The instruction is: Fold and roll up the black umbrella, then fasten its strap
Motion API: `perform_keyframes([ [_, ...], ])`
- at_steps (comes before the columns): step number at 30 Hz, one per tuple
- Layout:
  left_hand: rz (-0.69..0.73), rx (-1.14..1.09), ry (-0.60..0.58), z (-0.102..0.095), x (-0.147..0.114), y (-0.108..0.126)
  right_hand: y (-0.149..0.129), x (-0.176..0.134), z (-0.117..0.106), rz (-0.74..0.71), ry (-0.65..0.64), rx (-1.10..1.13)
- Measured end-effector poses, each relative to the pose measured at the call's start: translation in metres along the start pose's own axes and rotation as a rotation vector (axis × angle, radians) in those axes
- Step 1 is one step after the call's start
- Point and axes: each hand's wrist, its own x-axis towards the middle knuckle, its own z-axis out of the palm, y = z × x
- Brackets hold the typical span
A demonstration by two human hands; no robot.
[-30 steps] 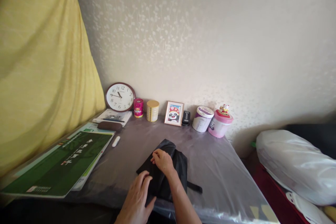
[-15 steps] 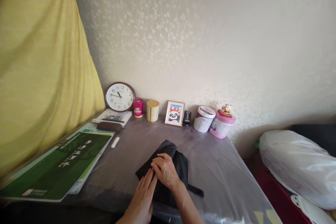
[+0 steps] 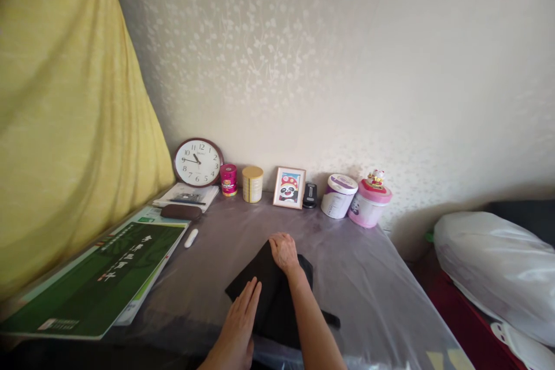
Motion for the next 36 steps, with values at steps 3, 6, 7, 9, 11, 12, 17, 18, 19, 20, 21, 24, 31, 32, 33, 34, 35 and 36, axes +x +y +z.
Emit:
perform_keyframes([
  [3,0.008,-0.011,0.012,-0.004,-0.003,0.002,0.008,0.001,-0.007,0.105,0.081,0.046],
  [6,0.024,-0.036,0.041,-0.004,-0.005,0.001,0.023,-0.015,-0.023,0.242,0.196,0.031],
  [7,0.037,-0.044,0.052,-0.004,-0.005,0.000,0.029,-0.025,-0.030,0.295,0.234,0.025],
  [9,0.063,-0.061,0.078,-0.003,-0.005,-0.001,0.041,-0.049,-0.044,0.390,0.290,0.012],
  [11,0.076,-0.084,0.092,-0.004,-0.005,-0.003,0.050,-0.075,-0.054,0.525,0.327,0.032],
  [12,0.076,-0.103,0.090,-0.005,-0.004,-0.003,0.053,-0.088,-0.057,0.556,0.324,0.059],
  [17,0.099,-0.265,0.070,-0.016,-0.006,-0.005,0.050,-0.124,-0.055,0.751,0.241,0.399],
  [18,0.105,-0.302,0.066,-0.018,-0.007,-0.006,0.047,-0.126,-0.055,0.774,0.229,0.436],
  [19,0.110,-0.337,0.061,-0.021,-0.008,-0.007,0.044,-0.127,-0.054,0.785,0.221,0.456],
  [20,0.111,-0.367,0.056,-0.023,-0.009,-0.007,0.040,-0.127,-0.055,0.785,0.217,0.461],
  [21,0.110,-0.389,0.049,-0.024,-0.009,-0.008,0.037,-0.127,-0.056,0.774,0.219,0.455],
  [24,0.102,-0.402,0.043,-0.024,-0.010,-0.009,0.027,-0.122,-0.060,0.707,0.276,0.389],
  [31,0.104,-0.295,0.082,-0.016,-0.008,-0.006,0.014,-0.108,-0.057,0.625,0.293,0.281],
  [32,0.104,-0.275,0.083,-0.016,-0.008,-0.006,0.014,-0.109,-0.056,0.597,0.286,0.282],
  [33,0.099,-0.256,0.085,-0.015,-0.008,-0.005,0.015,-0.110,-0.055,0.572,0.288,0.297],
  [34,0.095,-0.240,0.084,-0.015,-0.008,-0.005,0.016,-0.111,-0.055,0.554,0.294,0.322],
  [35,0.088,-0.224,0.083,-0.016,-0.008,-0.005,0.017,-0.113,-0.056,0.544,0.300,0.354],
  [36,0.080,-0.208,0.081,-0.016,-0.009,-0.004,0.017,-0.114,-0.058,0.539,0.306,0.388],
])
